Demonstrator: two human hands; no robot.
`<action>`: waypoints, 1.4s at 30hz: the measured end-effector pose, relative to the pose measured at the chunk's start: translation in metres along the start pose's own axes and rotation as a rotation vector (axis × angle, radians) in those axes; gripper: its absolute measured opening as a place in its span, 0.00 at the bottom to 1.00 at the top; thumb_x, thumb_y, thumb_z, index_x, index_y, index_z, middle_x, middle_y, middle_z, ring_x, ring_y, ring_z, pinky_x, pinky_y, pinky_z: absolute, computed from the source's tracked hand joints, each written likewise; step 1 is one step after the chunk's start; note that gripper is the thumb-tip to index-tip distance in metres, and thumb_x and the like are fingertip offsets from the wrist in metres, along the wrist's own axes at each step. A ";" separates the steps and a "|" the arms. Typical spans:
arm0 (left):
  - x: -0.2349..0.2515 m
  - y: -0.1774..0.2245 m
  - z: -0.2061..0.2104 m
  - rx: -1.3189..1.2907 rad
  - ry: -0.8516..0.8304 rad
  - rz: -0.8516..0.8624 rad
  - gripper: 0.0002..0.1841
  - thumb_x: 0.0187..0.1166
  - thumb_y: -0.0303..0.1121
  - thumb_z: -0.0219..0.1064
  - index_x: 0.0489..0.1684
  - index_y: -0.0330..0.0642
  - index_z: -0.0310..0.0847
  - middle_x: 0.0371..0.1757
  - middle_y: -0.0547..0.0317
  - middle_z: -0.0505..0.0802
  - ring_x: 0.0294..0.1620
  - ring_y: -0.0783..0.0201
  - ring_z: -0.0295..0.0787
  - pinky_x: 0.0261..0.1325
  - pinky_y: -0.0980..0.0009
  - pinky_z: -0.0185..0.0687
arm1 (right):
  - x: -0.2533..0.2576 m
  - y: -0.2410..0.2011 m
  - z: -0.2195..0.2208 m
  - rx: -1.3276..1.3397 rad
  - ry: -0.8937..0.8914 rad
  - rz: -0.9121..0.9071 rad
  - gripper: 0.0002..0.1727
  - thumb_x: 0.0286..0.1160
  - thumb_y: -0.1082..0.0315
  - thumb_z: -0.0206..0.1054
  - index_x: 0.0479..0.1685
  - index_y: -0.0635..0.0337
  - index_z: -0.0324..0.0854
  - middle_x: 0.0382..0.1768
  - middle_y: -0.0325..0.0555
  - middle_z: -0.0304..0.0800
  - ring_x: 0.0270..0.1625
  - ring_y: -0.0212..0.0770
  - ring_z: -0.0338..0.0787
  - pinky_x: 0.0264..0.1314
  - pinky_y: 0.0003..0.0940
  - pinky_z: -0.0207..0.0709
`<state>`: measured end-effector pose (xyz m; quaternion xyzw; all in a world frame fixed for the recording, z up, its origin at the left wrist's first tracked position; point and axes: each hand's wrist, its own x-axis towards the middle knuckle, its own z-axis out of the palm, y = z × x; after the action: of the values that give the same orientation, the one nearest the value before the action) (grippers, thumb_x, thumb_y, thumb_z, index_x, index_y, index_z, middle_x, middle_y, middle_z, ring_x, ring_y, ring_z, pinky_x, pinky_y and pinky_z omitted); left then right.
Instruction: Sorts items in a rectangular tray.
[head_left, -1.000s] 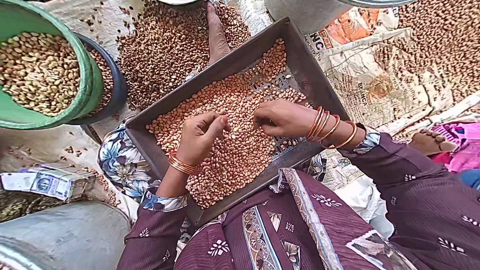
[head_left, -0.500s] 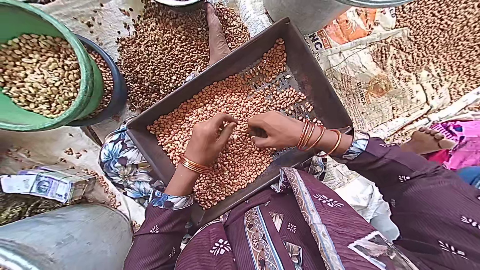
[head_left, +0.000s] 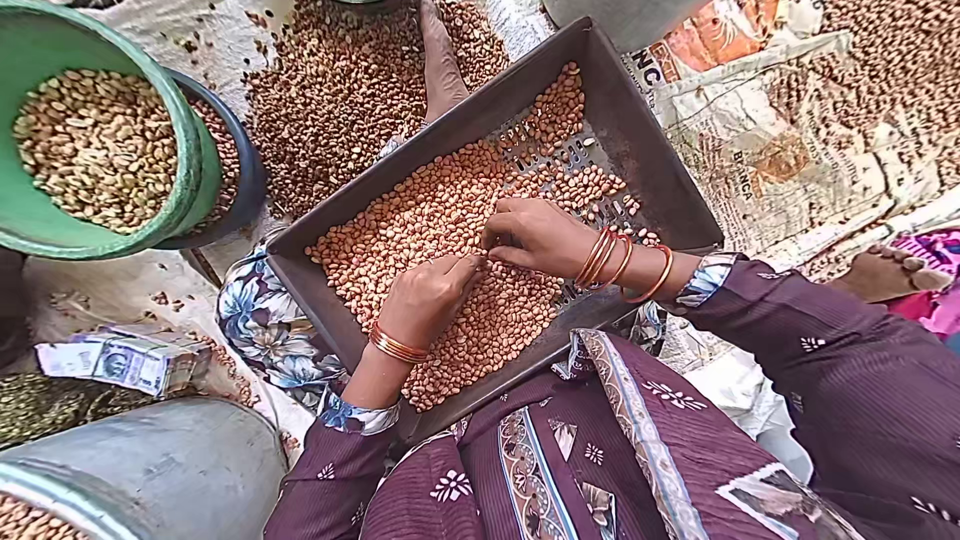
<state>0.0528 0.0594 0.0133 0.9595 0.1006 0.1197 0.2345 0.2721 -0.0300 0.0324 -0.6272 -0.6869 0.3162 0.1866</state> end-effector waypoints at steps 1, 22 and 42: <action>0.000 0.000 0.000 -0.009 0.004 -0.006 0.13 0.86 0.35 0.63 0.53 0.37 0.91 0.39 0.46 0.95 0.34 0.48 0.95 0.34 0.54 0.88 | 0.000 0.001 0.000 0.018 -0.002 0.012 0.08 0.75 0.66 0.72 0.42 0.61 0.90 0.40 0.52 0.87 0.43 0.48 0.89 0.48 0.45 0.82; -0.017 0.003 -0.003 -0.136 -0.005 -0.013 0.13 0.86 0.34 0.64 0.55 0.40 0.92 0.42 0.50 0.97 0.39 0.53 0.96 0.42 0.58 0.91 | -0.005 -0.005 -0.010 0.209 -0.055 0.076 0.08 0.78 0.64 0.70 0.40 0.59 0.89 0.35 0.41 0.86 0.36 0.31 0.83 0.42 0.28 0.77; 0.026 0.004 -0.017 -0.423 0.072 -0.192 0.14 0.88 0.37 0.63 0.35 0.40 0.90 0.24 0.62 0.88 0.22 0.75 0.79 0.30 0.78 0.74 | -0.017 -0.037 -0.069 0.254 0.129 -0.100 0.15 0.79 0.60 0.71 0.56 0.59 0.85 0.19 0.28 0.69 0.18 0.21 0.63 0.19 0.18 0.57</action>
<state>0.0736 0.0691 0.0346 0.8701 0.1722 0.1492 0.4371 0.2925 -0.0332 0.1098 -0.5825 -0.6582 0.3499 0.3240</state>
